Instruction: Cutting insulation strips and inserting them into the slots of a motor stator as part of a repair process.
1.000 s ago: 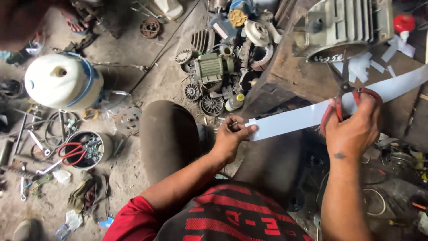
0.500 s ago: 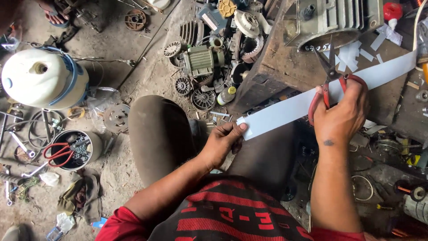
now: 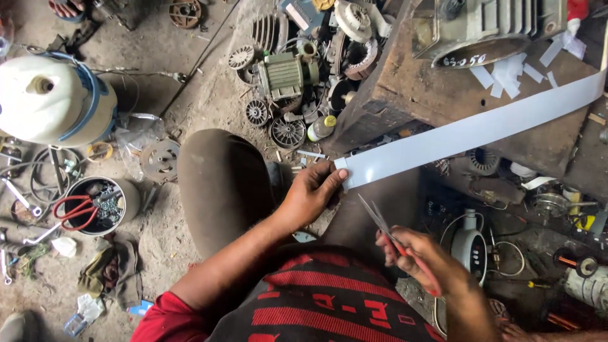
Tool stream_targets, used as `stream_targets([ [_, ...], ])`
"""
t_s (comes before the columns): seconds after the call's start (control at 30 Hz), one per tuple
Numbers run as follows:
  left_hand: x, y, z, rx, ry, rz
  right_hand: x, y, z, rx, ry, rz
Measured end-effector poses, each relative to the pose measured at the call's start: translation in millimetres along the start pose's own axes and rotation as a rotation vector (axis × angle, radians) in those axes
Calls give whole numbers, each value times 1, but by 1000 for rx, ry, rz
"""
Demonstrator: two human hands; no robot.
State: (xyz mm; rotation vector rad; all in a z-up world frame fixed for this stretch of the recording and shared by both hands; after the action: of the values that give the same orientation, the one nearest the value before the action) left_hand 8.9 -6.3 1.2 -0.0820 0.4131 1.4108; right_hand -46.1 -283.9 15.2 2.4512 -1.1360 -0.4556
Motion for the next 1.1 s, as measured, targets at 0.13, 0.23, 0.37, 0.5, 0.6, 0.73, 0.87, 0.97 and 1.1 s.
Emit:
stream_targets([
  [0.13, 0, 0, 0, 5, 5, -5, -13, -20, 14, 179, 299, -4],
  [0.23, 0, 1, 2, 17, -35, 8, -19, -34, 28, 200, 181, 86],
  [0.37, 2, 1, 2, 18, -122, 36, -27, -42, 16, 85, 179, 195],
  [0.5, -3, 2, 6, -86, -105, 96, -29, -48, 3, 67, 281, 270],
  [0.6, -2, -1, -1, -93, -99, 95, -30, -45, 3, 85, 318, 307],
  [0.73, -2, -1, -3, -98, -93, 107, -29, -48, 6, 92, 318, 319],
  [0.87, -2, -1, -1, -92, -77, 108, -26, -50, 14, 94, 310, 323],
  [0.97, -3, 0, -2, -94, -84, 114, -26, -50, 13, 115, 308, 319],
  [1.1, -2, -1, -3, -90, -87, 117, -26, -52, 9, 138, 321, 319],
])
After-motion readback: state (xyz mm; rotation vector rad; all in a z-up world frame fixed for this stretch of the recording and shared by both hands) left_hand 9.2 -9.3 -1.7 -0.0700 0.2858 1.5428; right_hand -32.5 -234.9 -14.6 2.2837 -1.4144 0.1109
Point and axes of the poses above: each hand's wrist, its own y-axis away from the middle knuckle, its own x-axis out of the back of the hand, z = x × y, the point moved 2 cm from there along -y, towards the middle knuckle, and after that the axes turned 3 degrees about -x, right-handed, at the moved point
